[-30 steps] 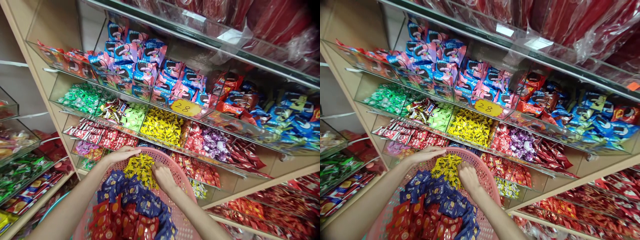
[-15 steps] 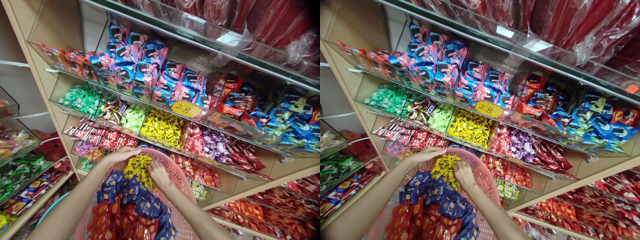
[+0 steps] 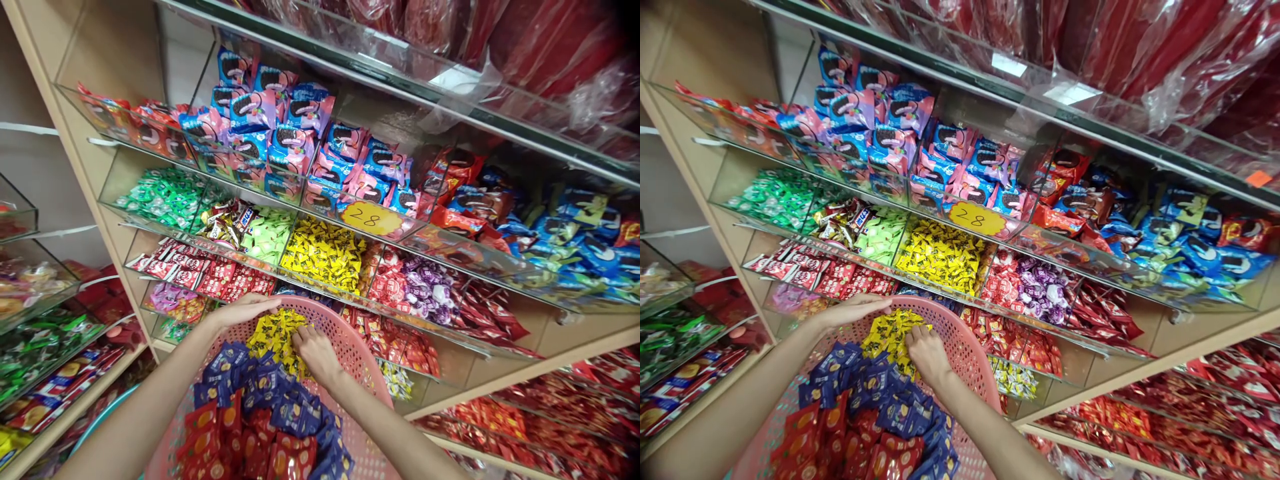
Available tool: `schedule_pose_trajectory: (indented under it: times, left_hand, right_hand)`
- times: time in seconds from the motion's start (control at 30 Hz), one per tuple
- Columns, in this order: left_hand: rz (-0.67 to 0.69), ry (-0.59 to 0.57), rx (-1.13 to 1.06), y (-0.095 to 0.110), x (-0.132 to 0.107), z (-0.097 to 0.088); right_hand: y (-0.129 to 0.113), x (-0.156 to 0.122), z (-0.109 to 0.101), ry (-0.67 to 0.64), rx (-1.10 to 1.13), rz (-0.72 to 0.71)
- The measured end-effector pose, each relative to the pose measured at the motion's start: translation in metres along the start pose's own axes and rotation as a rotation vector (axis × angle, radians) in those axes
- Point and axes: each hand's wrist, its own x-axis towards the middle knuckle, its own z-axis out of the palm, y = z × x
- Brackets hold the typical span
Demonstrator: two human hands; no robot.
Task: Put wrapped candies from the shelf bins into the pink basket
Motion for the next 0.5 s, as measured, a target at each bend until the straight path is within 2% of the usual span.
schedule_pose_trajectory:
  times: [0.1, 0.2, 0.27, 0.33, 0.4, 0.43, 0.47, 0.5]
  left_hand:
    - [0.015, -0.001, 0.005, -0.002, 0.001, -0.001]
    - [0.017, -0.007, -0.016, -0.002, 0.003, -0.001]
    - [0.006, -0.014, -0.023, 0.0, 0.003, -0.001]
    - [-0.005, -0.016, -0.023, 0.002, 0.003, -0.001]
    - [-0.022, -0.016, -0.023, 0.005, 0.003, -0.001]
    - [-0.034, -0.015, -0.023, 0.007, 0.003, 0.0]
    - [-0.049, -0.012, -0.022, 0.008, 0.002, 0.0]
    - [-0.062, -0.008, -0.022, 0.009, 0.001, 0.001]
  right_hand:
    - [0.007, -0.007, -0.017, 0.007, 0.072, 0.059]
    - [0.027, -0.031, -0.039, 0.093, 0.278, 0.217]
    - [0.039, -0.061, -0.045, 0.247, 0.478, 0.416]
    - [0.042, -0.1, -0.041, 0.429, 0.662, 0.703]
    - [0.029, -0.14, -0.027, 0.662, 0.776, 1.102]
    - [0.017, -0.158, -0.018, 0.732, 0.824, 1.25]
    - [0.002, -0.173, -0.01, 0.753, 0.884, 1.319]
    - [-0.014, -0.184, -0.002, 0.633, 1.005, 1.264]
